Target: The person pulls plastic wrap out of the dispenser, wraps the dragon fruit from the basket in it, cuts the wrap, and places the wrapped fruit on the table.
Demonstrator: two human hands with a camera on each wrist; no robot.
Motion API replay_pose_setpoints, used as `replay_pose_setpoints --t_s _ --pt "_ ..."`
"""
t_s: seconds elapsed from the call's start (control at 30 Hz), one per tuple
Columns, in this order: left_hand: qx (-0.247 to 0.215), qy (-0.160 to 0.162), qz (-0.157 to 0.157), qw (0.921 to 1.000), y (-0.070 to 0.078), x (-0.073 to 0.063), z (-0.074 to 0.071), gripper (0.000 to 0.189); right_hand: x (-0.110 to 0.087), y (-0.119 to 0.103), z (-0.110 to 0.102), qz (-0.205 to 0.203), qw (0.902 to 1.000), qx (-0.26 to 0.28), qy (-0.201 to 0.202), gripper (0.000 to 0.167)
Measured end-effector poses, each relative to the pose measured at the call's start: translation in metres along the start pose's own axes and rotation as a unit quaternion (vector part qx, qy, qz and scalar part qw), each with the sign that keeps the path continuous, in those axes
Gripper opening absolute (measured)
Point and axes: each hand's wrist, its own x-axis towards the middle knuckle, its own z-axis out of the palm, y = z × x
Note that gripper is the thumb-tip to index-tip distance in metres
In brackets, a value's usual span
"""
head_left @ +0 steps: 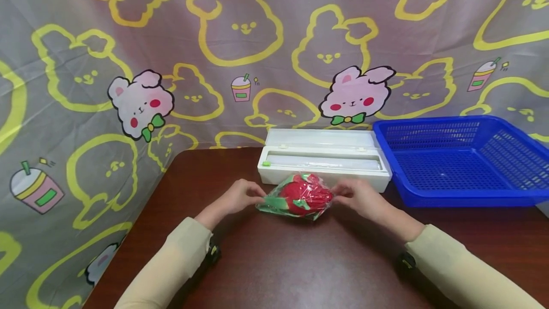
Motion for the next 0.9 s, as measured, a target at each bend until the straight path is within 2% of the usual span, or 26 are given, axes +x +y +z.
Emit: replay_pose_setpoints --t_s 0.13,0.3,0.47,0.57,0.7,0.8,0.9 --pt "-0.007 -0.008 -0.001 0.9999 -0.002 -0.001 0.000 0.005 -0.002 -0.001 -0.001 0.009 0.9999 0.007 -0.009 0.008" --pt "-0.043 -0.022 -0.007 0.9988 0.001 -0.003 -0.001 0.006 -0.006 -0.005 -0.004 0.050 0.9976 0.041 -0.026 0.003" --pt "-0.109 -0.039 -0.029 0.9928 0.004 -0.003 -0.002 0.009 -0.010 -0.006 -0.011 0.108 0.9884 0.096 -0.047 0.004" --pt "-0.132 -0.048 -0.033 0.9895 0.003 -0.002 -0.001 0.009 -0.011 -0.006 -0.014 0.131 0.9814 0.129 -0.056 0.006" --pt "-0.161 -0.066 -0.046 0.9838 0.002 -0.001 0.001 0.011 -0.011 -0.008 -0.018 0.148 0.9721 0.171 -0.061 0.009" --pt "-0.184 -0.074 -0.057 0.9784 0.002 0.000 0.003 0.012 -0.010 -0.009 -0.019 0.151 0.9700 0.180 -0.062 0.010" --pt "-0.180 -0.076 -0.054 0.9793 0.003 0.002 0.003 0.013 -0.009 -0.010 -0.019 0.155 0.9700 0.178 -0.060 0.010"
